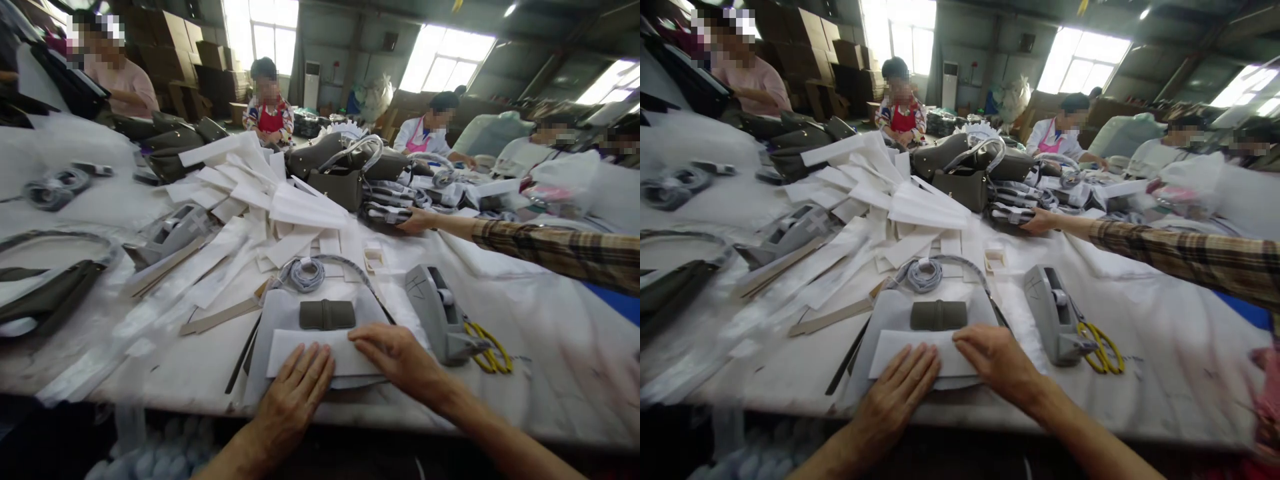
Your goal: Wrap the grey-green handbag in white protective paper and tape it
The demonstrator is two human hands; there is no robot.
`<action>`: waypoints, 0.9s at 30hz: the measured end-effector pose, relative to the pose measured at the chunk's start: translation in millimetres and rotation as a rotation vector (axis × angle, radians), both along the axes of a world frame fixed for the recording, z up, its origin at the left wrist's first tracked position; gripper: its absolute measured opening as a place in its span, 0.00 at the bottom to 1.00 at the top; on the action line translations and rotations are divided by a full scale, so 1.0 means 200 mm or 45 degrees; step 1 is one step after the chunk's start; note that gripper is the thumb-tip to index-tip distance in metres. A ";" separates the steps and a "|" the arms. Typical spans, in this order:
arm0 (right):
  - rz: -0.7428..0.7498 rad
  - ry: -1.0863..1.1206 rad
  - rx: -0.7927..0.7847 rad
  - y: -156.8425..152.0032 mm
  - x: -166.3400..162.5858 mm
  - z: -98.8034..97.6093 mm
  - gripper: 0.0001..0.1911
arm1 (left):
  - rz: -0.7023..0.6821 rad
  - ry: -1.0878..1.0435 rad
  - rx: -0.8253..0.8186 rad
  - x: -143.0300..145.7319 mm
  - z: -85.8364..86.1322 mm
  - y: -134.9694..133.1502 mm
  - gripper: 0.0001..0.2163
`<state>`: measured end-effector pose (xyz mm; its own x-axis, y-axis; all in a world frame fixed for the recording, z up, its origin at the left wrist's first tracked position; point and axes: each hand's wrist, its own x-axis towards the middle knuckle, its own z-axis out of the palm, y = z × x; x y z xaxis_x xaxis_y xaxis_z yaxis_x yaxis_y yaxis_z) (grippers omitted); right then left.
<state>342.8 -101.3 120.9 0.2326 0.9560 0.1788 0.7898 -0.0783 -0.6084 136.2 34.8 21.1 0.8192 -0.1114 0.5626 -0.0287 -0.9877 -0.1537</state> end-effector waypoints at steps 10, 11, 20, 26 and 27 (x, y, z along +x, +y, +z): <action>-0.039 -0.223 -0.132 0.64 0.02 0.13 0.08 | 0.002 0.022 -0.059 -0.02 -0.02 -0.02 0.20; 0.035 -0.280 -0.158 0.73 -0.05 0.12 0.09 | 0.009 0.020 -0.060 -0.02 -0.03 -0.02 0.20; 0.417 -0.579 -0.316 1.37 -0.41 -0.03 0.12 | 0.091 -0.257 -0.008 0.04 -0.16 -0.05 0.16; 0.502 -0.686 -0.228 1.55 -0.53 -0.17 0.16 | 0.085 -0.188 -0.044 0.05 -0.18 -0.07 0.17; 0.545 -0.701 -0.207 1.57 -0.56 -0.18 0.16 | 0.072 -0.155 -0.062 0.04 -0.18 -0.07 0.17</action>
<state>230.1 212.8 85.0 -0.2520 0.9677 0.0102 0.9605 0.2514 -0.1194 144.3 20.1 -14.2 0.7488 -0.0375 0.6617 0.0429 -0.9936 -0.1048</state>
